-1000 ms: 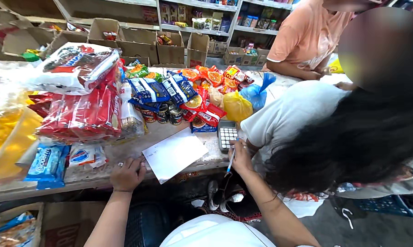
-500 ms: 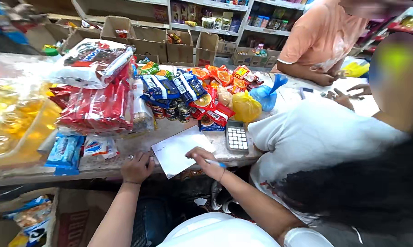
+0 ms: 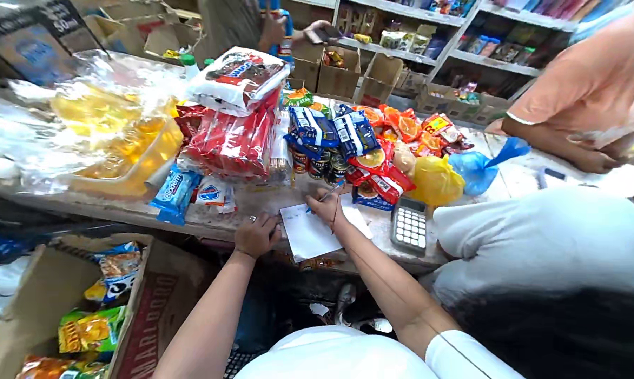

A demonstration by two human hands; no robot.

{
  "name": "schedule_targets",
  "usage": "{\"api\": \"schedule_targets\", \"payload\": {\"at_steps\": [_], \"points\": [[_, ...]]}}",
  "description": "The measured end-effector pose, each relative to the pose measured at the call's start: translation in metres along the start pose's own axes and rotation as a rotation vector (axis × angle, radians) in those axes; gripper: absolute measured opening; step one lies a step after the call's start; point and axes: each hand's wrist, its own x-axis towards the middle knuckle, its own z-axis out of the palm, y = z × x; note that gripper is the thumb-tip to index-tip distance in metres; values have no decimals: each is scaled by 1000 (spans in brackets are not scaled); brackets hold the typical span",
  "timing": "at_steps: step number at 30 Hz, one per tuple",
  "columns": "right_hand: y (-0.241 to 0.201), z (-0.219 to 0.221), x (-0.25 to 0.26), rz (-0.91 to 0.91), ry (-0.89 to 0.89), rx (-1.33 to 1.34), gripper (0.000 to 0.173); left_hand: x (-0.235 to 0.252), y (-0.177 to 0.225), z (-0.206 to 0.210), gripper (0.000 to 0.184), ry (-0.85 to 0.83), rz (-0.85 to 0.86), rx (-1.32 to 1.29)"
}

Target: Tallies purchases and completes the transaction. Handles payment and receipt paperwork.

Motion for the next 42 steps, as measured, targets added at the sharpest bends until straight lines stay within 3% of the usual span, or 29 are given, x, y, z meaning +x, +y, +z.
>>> {"api": "schedule_targets", "payload": {"at_steps": [7,25,31,34,37,42], "points": [[-4,1,-12,-101,-6,-149,20,-2,2,-2,51,-52,-11,5],[7,3,0,-189,34,-136,23,-3,-6,4,46,43,28,11],[11,4,3,-223,60,-126,26,-3,-8,3,53,30,63,17],[2,5,0,-126,50,-56,23,-3,-7,2,55,27,64,0],[-23,15,-17,-16,-82,-31,22,0,-5,1,50,22,41,-13],[-18,41,-22,-63,-132,9,30,0,-5,4,44,58,48,14]]}}
